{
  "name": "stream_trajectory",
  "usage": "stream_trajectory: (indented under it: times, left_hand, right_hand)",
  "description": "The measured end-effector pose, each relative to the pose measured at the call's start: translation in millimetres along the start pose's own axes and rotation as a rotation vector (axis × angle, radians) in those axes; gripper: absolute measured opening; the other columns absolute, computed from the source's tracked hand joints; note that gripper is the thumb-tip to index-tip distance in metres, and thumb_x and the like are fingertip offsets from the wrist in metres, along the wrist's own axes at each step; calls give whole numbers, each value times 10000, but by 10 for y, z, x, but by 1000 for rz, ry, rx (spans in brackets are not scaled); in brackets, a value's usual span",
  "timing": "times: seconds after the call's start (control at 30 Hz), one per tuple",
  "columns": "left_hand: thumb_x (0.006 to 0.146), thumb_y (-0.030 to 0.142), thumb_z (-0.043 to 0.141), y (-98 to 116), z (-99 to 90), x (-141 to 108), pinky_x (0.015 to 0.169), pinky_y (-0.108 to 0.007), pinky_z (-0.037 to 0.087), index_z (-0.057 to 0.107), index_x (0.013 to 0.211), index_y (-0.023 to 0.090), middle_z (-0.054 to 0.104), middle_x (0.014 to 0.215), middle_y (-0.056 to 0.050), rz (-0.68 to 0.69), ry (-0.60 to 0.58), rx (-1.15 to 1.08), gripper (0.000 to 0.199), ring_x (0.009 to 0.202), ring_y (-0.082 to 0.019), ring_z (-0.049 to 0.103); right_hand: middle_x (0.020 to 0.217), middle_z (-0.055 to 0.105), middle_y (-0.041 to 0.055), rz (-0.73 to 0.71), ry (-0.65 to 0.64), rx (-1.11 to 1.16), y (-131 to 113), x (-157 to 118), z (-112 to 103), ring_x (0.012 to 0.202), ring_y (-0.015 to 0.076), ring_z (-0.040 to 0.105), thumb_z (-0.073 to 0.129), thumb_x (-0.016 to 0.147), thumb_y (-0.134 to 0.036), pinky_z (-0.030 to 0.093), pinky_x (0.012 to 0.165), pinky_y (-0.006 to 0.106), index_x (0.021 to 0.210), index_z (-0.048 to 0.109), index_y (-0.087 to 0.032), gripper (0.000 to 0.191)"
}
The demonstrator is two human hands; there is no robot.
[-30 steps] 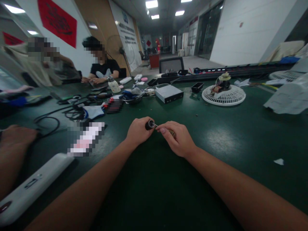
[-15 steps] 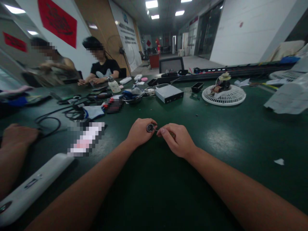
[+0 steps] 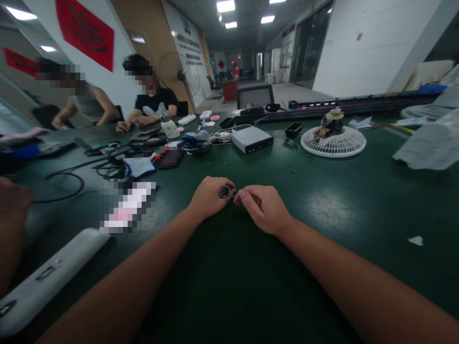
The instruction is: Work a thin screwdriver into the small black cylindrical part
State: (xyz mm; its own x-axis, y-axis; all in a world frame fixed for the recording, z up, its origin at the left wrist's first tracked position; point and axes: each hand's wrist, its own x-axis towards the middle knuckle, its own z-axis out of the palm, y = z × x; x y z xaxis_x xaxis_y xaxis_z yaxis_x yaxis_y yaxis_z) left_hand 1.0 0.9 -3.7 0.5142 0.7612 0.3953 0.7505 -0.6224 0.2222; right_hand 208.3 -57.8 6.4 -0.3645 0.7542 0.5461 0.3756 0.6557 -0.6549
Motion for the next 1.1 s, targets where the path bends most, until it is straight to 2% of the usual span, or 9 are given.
stream_trajectory:
  times: [0.13, 0.23, 0.37, 0.5, 0.63, 0.73, 0.87, 1.0, 1.1]
  left_hand:
    - [885, 257, 630, -5, 2, 5, 862, -395, 458, 691, 951, 225, 757, 960, -30, -9, -9, -22, 95, 922, -226, 688]
    - [890, 268, 631, -13, 7, 3, 848, -389, 453, 689, 950, 223, 756, 942, -26, -5, -4, -23, 95, 917, -226, 687]
    - [907, 296, 621, -11, 12, -2, 834, -387, 448, 687, 942, 223, 752, 920, -24, 15, 3, -7, 105, 897, -224, 686]
    - [900, 296, 621, -6, 11, 3, 839, -392, 451, 689, 944, 224, 752, 918, -30, 15, -19, 2, 108, 907, -228, 685]
    - [897, 286, 621, -4, 0, 6, 838, -397, 453, 691, 942, 225, 754, 935, -30, 7, -9, -9, 103, 911, -229, 686]
    - [902, 292, 618, -4, -6, 3, 837, -395, 455, 691, 932, 224, 754, 921, -29, 5, -10, -16, 105, 904, -228, 687]
    - [913, 313, 609, -4, -1, -1, 824, -388, 456, 690, 928, 223, 748, 904, -29, 16, -9, -6, 122, 895, -225, 685]
    - [903, 307, 618, -4, 6, -1, 826, -398, 453, 692, 928, 224, 746, 905, -28, 22, -10, 8, 114, 890, -227, 681]
    - [890, 295, 629, -6, 4, 2, 833, -400, 455, 695, 936, 229, 750, 918, -28, 11, -18, -2, 104, 904, -229, 682]
  right_hand:
    - [874, 738, 59, 28, 16, 1, 8, 13, 12, 768, 178, 676, 450, 1043, -298, 482, 694, 304, 928, 734, -162, 336]
    - [879, 726, 56, 12, -42, 40, -3, 20, 7, 779, 177, 676, 455, 1041, -297, 482, 687, 297, 977, 729, -156, 315]
    - [852, 726, 45, -15, -101, 64, -20, 12, 0, 780, 174, 679, 448, 1043, -289, 488, 713, 299, 932, 732, -165, 330]
    - [802, 727, 38, 12, -13, -5, -6, 2, 14, 716, 169, 665, 442, 1043, -290, 475, 672, 301, 885, 736, -175, 353]
    - [836, 733, 43, 20, 44, -6, 5, 7, 21, 730, 166, 670, 443, 1043, -279, 477, 674, 299, 944, 741, -169, 333]
    - [866, 730, 49, -8, -24, 28, -11, 10, 14, 753, 166, 671, 445, 1042, -280, 480, 684, 296, 980, 734, -165, 316]
    - [817, 723, 34, -28, -91, 45, -23, 3, 0, 720, 159, 665, 464, 1033, -287, 469, 657, 286, 911, 725, -169, 311]
    - [740, 703, 27, 11, -27, -27, -14, 0, 1, 661, 156, 646, 462, 1032, -299, 450, 630, 291, 818, 710, -173, 350]
    - [748, 699, 32, 29, 29, -59, -12, 13, 7, 678, 161, 646, 459, 1031, -287, 451, 645, 297, 821, 706, -175, 343]
